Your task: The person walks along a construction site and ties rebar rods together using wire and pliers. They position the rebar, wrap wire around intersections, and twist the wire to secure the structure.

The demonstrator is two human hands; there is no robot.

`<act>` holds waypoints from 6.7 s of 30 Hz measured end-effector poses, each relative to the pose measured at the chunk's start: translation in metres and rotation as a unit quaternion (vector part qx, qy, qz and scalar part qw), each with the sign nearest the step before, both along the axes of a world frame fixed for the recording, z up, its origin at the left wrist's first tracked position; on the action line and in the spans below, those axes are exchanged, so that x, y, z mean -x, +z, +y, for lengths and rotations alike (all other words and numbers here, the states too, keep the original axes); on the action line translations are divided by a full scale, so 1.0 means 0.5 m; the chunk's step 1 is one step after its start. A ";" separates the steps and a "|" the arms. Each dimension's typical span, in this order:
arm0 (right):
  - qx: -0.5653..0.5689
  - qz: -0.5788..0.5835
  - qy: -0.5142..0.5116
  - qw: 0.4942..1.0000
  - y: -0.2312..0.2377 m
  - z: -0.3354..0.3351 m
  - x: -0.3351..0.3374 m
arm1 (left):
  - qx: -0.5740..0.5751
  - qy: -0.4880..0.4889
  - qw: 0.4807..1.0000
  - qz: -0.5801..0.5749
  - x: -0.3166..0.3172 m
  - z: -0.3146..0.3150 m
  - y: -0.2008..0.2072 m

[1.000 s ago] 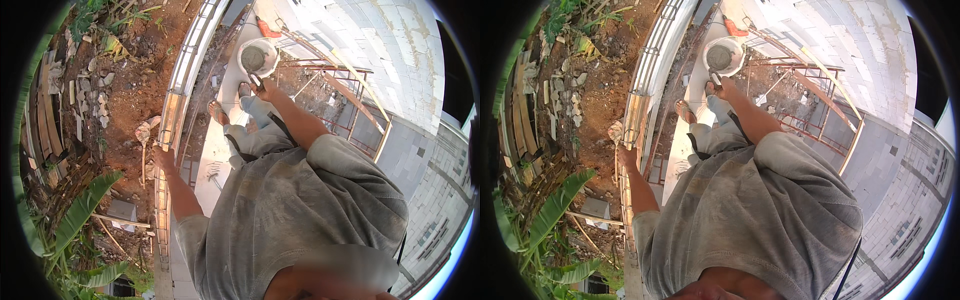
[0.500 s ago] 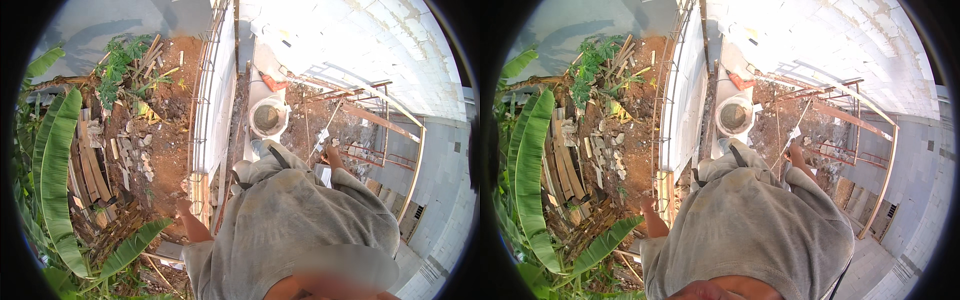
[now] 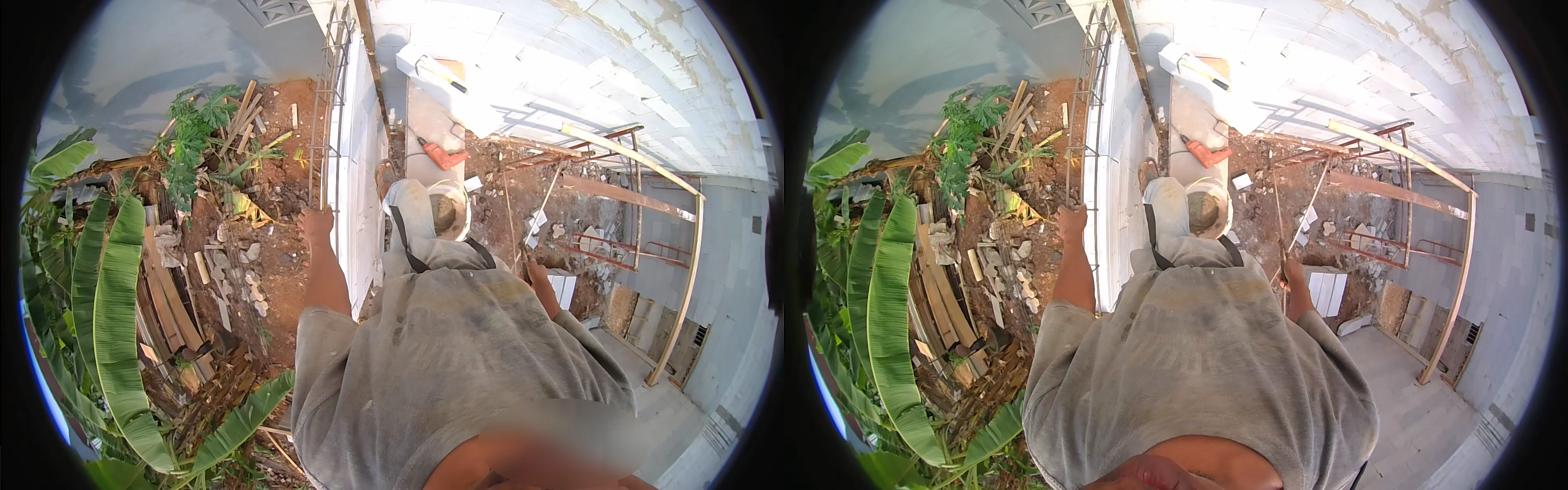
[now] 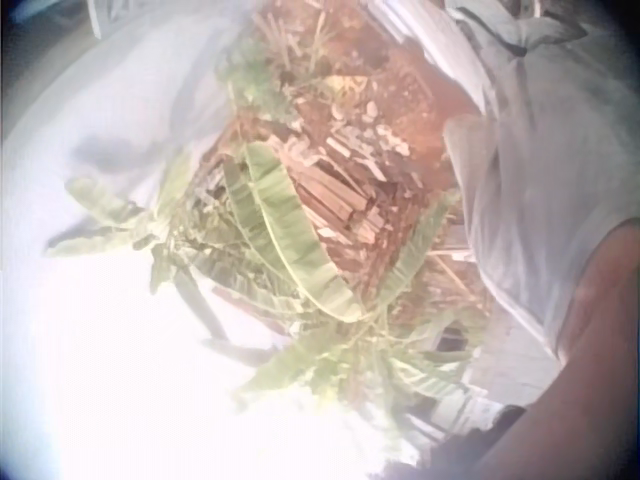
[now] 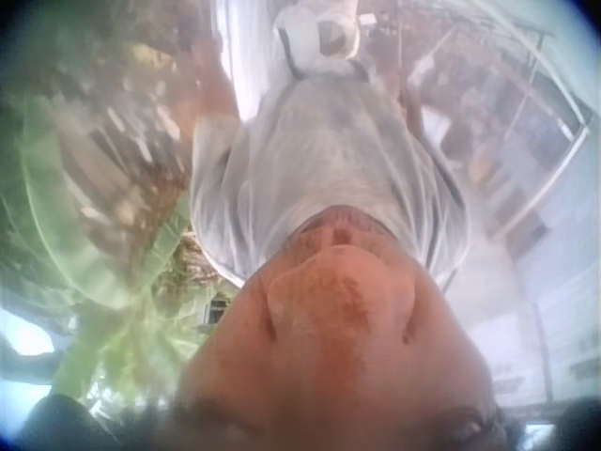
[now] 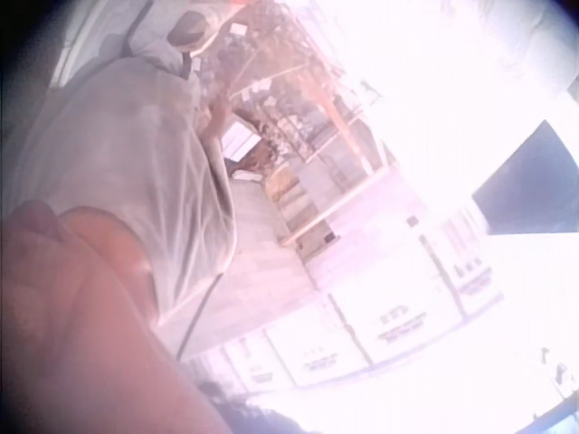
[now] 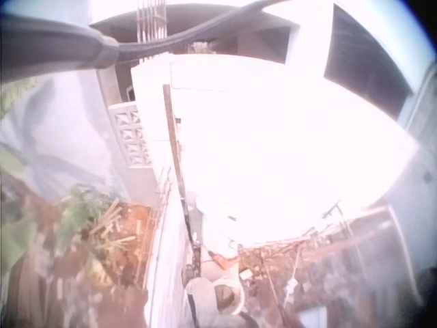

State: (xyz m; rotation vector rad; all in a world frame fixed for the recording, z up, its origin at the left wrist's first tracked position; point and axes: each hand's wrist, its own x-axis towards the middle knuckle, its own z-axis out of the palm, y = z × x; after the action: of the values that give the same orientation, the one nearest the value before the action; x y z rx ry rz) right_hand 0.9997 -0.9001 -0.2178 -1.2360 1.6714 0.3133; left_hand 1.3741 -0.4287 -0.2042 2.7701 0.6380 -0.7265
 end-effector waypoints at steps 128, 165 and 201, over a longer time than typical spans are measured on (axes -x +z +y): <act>0.103 0.011 0.772 0.628 0.034 -0.651 -1.546 | -0.061 0.372 0.926 0.038 -0.111 -0.247 -0.129; 0.017 0.008 0.742 0.670 0.024 -0.545 -1.527 | -0.016 0.396 0.918 -0.026 -0.095 -0.246 -0.144; 0.122 0.075 0.747 0.649 0.072 -0.492 -1.151 | -0.100 0.312 0.945 0.024 -0.158 -0.309 -0.049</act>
State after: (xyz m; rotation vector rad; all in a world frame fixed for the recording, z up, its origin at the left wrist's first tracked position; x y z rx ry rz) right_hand 1.5752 -1.1459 -0.1817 -2.6351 0.3512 1.2025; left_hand 1.4531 -0.5832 -0.2286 2.4702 1.5722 -0.6040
